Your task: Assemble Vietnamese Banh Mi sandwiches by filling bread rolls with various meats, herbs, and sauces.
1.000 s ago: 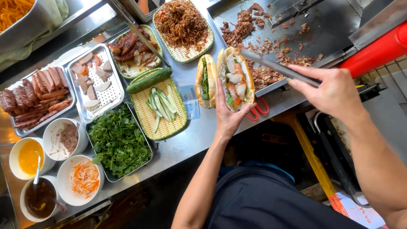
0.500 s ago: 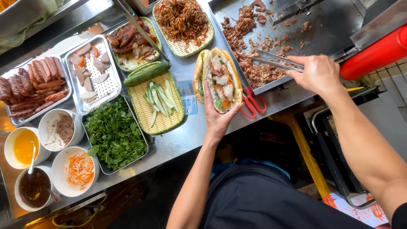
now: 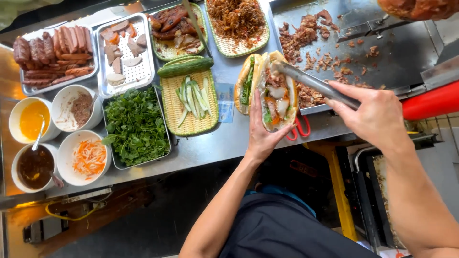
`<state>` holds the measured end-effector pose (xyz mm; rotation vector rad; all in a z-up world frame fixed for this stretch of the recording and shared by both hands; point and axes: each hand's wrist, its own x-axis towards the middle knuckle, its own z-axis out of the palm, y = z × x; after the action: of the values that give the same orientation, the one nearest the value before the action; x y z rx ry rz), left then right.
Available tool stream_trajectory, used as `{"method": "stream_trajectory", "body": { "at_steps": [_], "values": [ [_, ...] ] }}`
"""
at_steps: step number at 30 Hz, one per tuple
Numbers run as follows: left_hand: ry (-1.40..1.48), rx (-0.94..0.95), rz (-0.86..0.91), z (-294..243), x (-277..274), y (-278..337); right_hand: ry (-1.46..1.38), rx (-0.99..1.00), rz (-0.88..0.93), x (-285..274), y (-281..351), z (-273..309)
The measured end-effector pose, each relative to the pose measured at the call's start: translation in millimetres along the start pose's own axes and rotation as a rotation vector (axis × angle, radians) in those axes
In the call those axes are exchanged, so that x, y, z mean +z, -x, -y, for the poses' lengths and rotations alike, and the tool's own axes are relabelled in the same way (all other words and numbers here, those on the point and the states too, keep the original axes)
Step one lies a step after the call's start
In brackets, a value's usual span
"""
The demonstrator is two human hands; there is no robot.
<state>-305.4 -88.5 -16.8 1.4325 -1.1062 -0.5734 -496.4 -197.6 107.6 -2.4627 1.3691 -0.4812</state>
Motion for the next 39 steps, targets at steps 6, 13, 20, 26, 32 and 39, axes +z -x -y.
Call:
{"method": "stream_trajectory", "body": {
  "at_steps": [6, 13, 20, 26, 32, 39],
  "values": [
    [0.113, -0.098, -0.124, -24.9, -66.8, 20.0, -0.263, -0.056, 0.088, -5.3, -8.9, 72.1],
    [-0.065, -0.085, -0.33, -46.0, -210.1, 50.7, -0.232, -0.142, 0.241, 30.1, -51.7, 194.4],
    [0.05, -0.182, -0.527, -61.3, -383.8, 74.0, -0.428, -0.531, 0.172, 60.2, -130.9, 425.0],
    [0.022, -0.197, -0.491, -55.3, -514.2, 90.4, -0.074, -0.674, 0.002, 142.9, -251.5, 604.1],
    [0.095, -0.151, -0.466, -38.1, -575.1, 90.3, 0.253, -0.696, -0.157, 228.1, -340.9, 691.3],
    [0.17, -0.156, -0.427, -22.8, -601.8, 76.1, 0.375, -0.628, -0.162, 266.6, -383.6, 713.6]
  ]
}}
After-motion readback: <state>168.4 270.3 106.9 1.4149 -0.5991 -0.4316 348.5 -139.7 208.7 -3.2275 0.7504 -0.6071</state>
